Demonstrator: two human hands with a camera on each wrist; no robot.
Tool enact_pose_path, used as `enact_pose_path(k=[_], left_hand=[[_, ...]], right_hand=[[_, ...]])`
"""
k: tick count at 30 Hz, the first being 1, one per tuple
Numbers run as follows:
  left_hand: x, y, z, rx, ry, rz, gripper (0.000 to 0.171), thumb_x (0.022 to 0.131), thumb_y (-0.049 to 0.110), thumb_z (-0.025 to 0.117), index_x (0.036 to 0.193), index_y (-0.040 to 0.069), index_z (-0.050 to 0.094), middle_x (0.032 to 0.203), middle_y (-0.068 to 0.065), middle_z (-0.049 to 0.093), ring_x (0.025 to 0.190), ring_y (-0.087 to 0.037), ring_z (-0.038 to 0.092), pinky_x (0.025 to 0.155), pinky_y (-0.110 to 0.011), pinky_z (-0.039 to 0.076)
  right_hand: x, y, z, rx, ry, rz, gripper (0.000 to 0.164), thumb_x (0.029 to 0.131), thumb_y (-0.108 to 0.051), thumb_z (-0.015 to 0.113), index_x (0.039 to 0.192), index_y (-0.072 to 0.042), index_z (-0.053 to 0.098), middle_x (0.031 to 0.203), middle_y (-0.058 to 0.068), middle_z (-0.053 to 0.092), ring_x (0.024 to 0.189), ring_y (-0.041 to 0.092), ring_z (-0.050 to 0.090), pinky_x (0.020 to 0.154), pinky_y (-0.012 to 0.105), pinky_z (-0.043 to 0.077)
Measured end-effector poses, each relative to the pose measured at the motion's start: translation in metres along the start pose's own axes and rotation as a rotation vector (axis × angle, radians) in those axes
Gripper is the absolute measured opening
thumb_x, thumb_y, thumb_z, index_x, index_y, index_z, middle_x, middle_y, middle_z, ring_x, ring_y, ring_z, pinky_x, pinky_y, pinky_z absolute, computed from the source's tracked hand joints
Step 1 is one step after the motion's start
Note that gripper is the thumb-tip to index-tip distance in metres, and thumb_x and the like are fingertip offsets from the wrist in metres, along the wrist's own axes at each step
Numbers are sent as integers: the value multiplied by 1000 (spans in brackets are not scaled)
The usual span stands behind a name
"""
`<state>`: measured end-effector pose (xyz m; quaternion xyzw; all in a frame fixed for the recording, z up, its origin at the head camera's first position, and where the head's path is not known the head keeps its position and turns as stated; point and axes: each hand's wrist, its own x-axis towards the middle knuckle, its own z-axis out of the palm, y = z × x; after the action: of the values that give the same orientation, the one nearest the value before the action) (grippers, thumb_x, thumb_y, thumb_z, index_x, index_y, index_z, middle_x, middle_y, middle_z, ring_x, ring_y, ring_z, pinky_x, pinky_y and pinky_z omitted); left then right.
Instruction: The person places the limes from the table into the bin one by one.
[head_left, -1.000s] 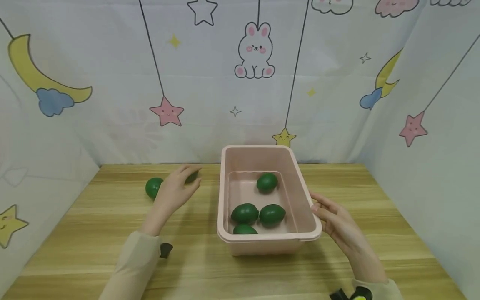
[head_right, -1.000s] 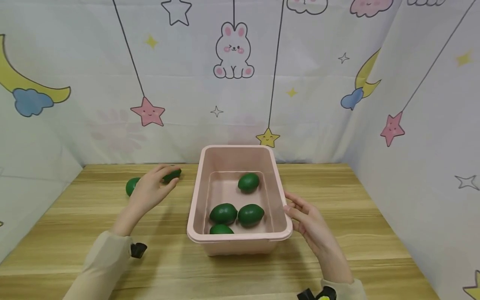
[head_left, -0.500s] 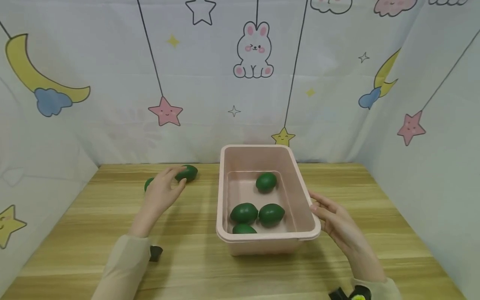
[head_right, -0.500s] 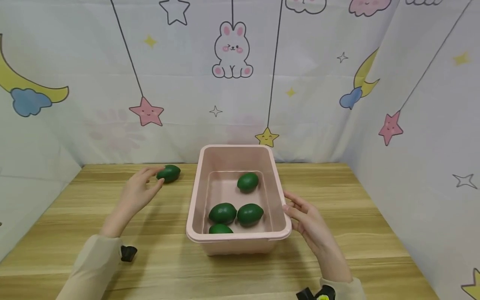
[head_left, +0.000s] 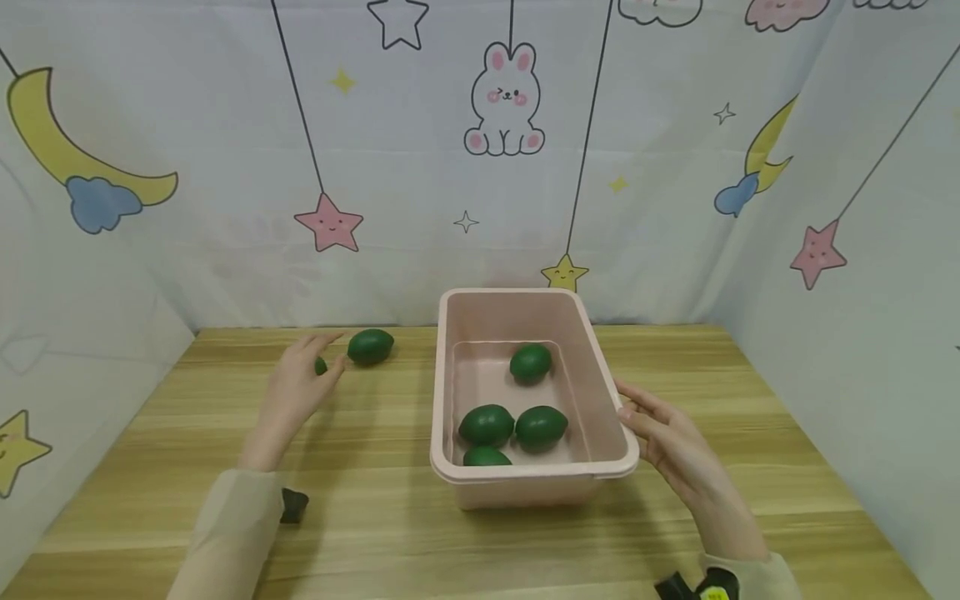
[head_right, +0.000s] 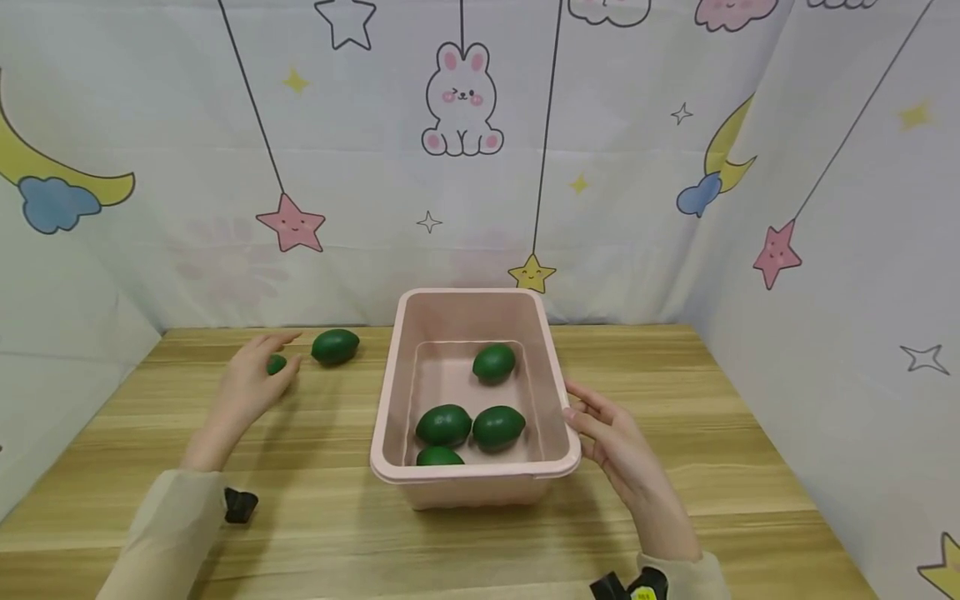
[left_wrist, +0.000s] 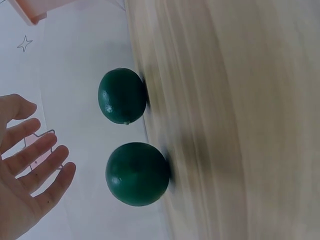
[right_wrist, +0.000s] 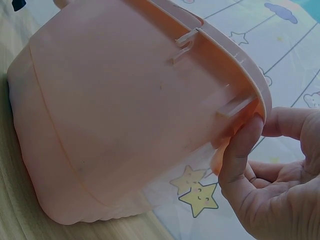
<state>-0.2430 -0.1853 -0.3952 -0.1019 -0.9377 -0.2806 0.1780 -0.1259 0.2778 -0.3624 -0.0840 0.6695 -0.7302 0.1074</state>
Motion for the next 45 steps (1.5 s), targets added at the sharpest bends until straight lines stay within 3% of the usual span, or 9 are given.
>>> enact_pose_path(k=[21, 45], left_hand=[[4, -23, -1, 90, -22, -41, 42, 94, 19, 56, 133, 3, 53, 130, -25, 54, 116, -47, 50, 91, -63, 43], [12, -44, 7, 153, -119, -102, 49, 93, 25, 59, 136, 2, 50, 134, -25, 48, 121, -47, 44, 90, -63, 43]], right_hand=[[1, 1, 0, 8, -5, -7, 62, 100, -9, 47, 149, 10, 14, 98, -5, 58, 87, 4, 61, 80, 20, 55], [1, 0, 1, 9, -2, -11, 62, 99, -9, 47, 148, 12, 13, 97, -4, 57, 87, 4, 61, 81, 20, 55]])
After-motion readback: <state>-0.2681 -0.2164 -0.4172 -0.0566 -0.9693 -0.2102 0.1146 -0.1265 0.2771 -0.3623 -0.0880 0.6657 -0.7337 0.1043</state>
